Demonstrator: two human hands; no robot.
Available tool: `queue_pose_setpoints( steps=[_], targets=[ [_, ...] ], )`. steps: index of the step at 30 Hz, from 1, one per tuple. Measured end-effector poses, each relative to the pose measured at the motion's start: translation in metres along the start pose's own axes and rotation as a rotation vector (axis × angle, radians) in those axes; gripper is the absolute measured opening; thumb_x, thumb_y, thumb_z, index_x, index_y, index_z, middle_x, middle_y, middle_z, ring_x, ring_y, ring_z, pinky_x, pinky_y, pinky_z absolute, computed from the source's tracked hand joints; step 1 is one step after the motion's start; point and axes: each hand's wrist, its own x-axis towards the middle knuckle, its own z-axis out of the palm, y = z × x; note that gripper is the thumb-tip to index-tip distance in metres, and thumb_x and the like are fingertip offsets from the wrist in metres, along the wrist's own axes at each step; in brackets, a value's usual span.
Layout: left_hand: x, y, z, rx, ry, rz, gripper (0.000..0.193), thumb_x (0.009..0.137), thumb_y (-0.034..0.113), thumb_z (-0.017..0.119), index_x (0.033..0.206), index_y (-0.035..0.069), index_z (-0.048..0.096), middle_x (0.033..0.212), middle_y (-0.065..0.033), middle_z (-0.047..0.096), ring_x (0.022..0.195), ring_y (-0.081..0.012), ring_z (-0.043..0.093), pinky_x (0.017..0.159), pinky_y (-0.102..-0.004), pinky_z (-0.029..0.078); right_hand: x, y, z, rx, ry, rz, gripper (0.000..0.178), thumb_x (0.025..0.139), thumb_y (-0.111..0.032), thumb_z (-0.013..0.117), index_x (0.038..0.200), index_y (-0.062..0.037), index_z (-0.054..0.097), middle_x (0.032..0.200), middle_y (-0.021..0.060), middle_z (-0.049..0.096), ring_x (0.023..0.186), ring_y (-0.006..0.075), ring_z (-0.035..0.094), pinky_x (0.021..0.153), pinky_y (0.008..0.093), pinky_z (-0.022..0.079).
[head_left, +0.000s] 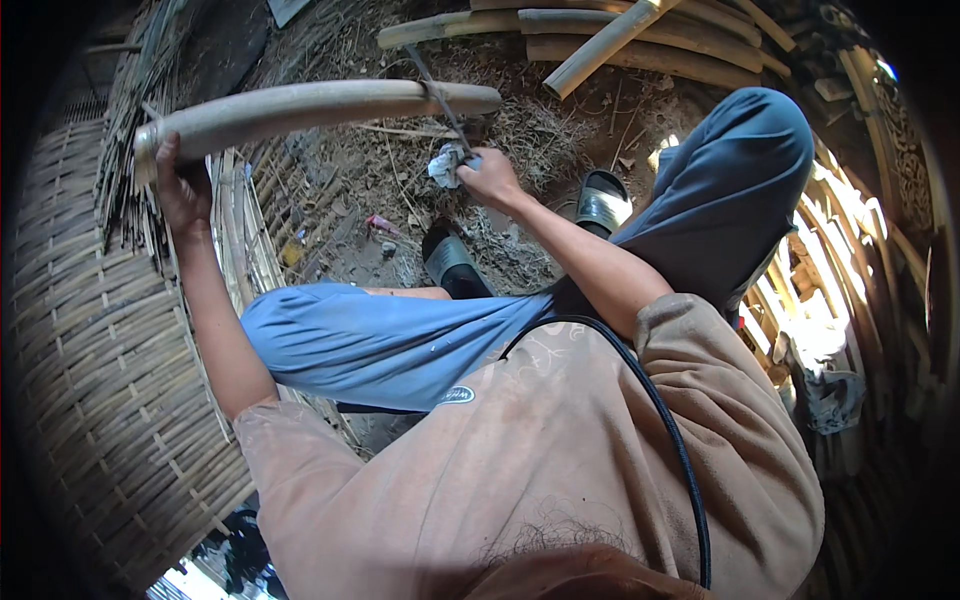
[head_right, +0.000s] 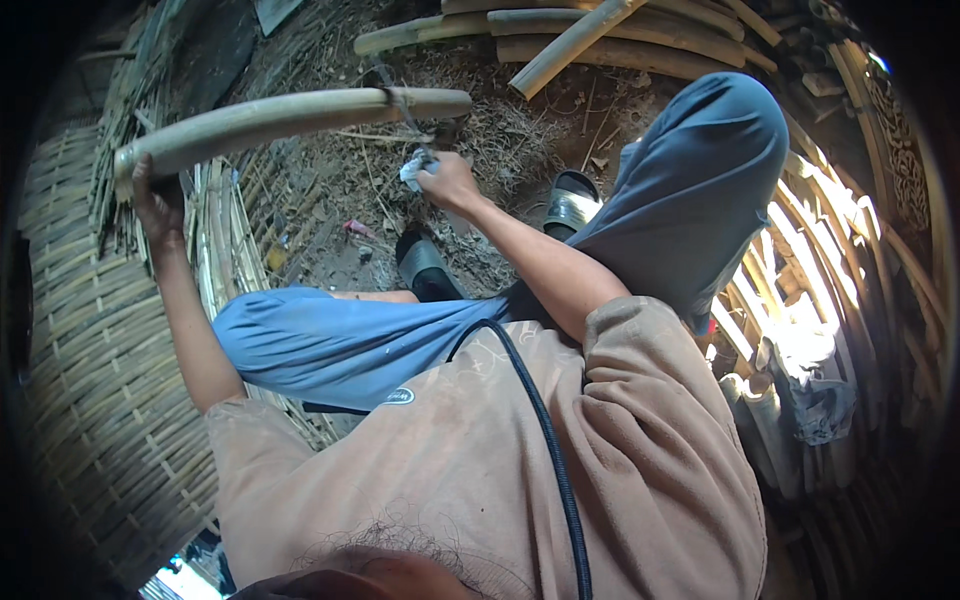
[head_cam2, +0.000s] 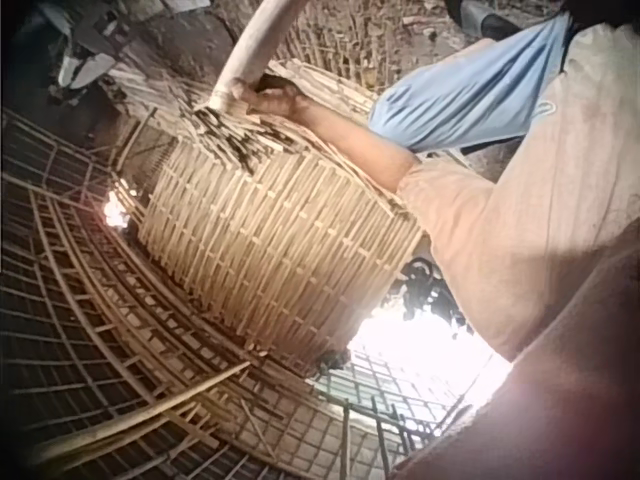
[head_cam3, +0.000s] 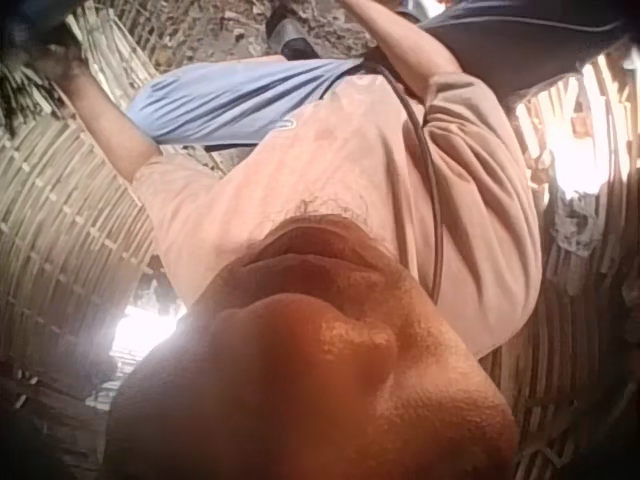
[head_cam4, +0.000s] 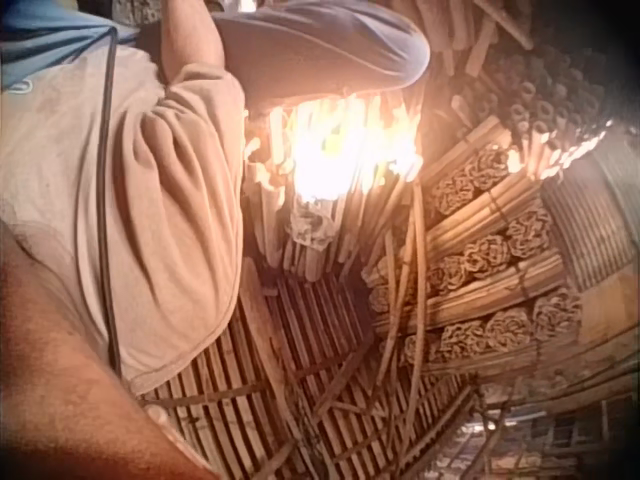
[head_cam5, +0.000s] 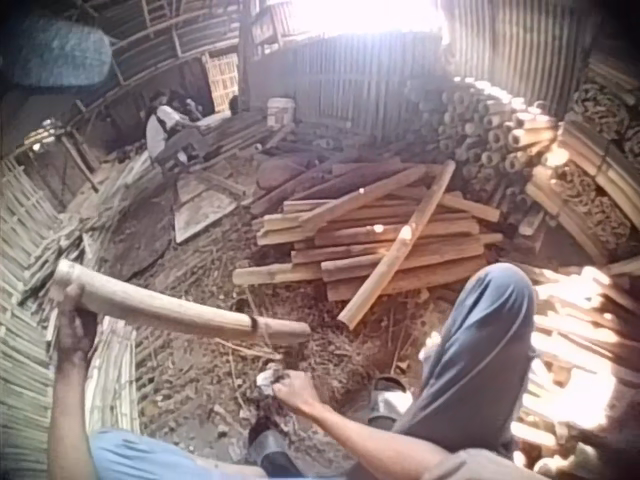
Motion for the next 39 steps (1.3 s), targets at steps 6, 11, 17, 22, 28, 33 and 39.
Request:
queue_pose_setpoints(
  steps=[6, 11, 17, 22, 28, 33, 39],
  targets=[
    [0.001, 0.005, 0.003, 0.104, 0.077, 0.198, 0.044, 0.087, 0.016, 0.083, 0.123, 0.0, 0.064, 0.117, -0.0083, 0.067, 0.113, -0.022, 0.064, 0.108, -0.0408, 0.047, 0.008, -0.004, -0.016, -0.122, -0.019, -0.124, 0.04, 0.083, -0.029, 0.068, 0.113, -0.0024, 0.071, 0.104, 0.023, 0.074, 0.104, 0.0416, 0.07, 0.091, 0.0483, 0.054],
    [-0.004, 0.019, -0.029, 0.009, -0.05, 0.054, 0.039, 0.088, 0.006, 0.074, 0.125, -0.003, 0.063, 0.126, -0.0139, 0.065, 0.121, -0.0268, 0.063, 0.111, -0.0415, 0.046, 0.012, 0.025, -0.03, -0.143, 0.208, 0.244, 0.046, 0.082, -0.027, 0.065, 0.115, 0.0059, 0.068, 0.113, 0.0314, 0.07, 0.113, 0.0449, 0.067, 0.099, 0.0491, 0.053],
    [-0.006, 0.013, -0.019, -0.112, 0.081, 0.002, 0.046, 0.088, 0.015, 0.073, 0.127, -0.005, 0.061, 0.127, -0.0165, 0.065, 0.125, -0.0284, 0.061, 0.117, -0.0434, 0.039, 0.002, -0.004, -0.02, -0.19, 0.285, -0.013, 0.045, 0.086, -0.024, 0.064, 0.116, 0.0094, 0.063, 0.104, 0.0318, 0.072, 0.101, 0.0457, 0.07, 0.093, 0.05, 0.056],
    [-0.025, 0.025, -0.005, -0.064, -0.131, 0.011, 0.053, 0.084, 0.018, 0.069, 0.132, 0.0, 0.057, 0.128, -0.0174, 0.063, 0.13, -0.0332, 0.056, 0.12, -0.0499, 0.034, -0.031, -0.05, -0.005, -0.132, 0.088, -0.506, 0.043, 0.083, -0.014, 0.065, 0.124, -0.0016, 0.065, 0.09, 0.0233, 0.074, 0.086, 0.0435, 0.072, 0.081, 0.0475, 0.057],
    [-0.019, 0.019, -0.01, -0.062, -0.361, 0.104, 0.065, 0.078, 0.019, 0.068, 0.138, 0.001, 0.052, 0.136, -0.021, 0.057, 0.136, -0.0355, 0.05, 0.123, -0.0537, 0.027, 0.001, 0.017, -0.021, -0.164, 0.204, -0.114, 0.038, 0.085, -0.02, 0.069, 0.119, -0.0016, 0.067, 0.102, 0.026, 0.073, 0.097, 0.0416, 0.072, 0.091, 0.0495, 0.057],
    [-0.025, 0.025, -0.003, -0.032, -0.375, 0.078, 0.068, 0.078, 0.02, 0.069, 0.14, -0.002, 0.05, 0.138, -0.0223, 0.056, 0.137, -0.0364, 0.049, 0.122, -0.0536, 0.029, -0.007, 0.003, -0.008, -0.078, 0.185, -0.046, 0.035, 0.085, -0.021, 0.068, 0.113, -0.0001, 0.069, 0.101, 0.0279, 0.072, 0.097, 0.0433, 0.071, 0.091, 0.0492, 0.056],
    [-0.024, 0.033, -0.004, -0.042, -0.316, 0.052, 0.07, 0.08, 0.02, 0.067, 0.142, -0.007, 0.048, 0.139, -0.0239, 0.055, 0.137, -0.039, 0.049, 0.123, -0.0518, 0.027, -0.024, -0.028, -0.014, -0.182, 0.149, -0.35, 0.04, 0.084, -0.022, 0.062, 0.118, -0.003, 0.068, 0.094, 0.0276, 0.072, 0.09, 0.0429, 0.071, 0.084, 0.0493, 0.056]
  ],
)
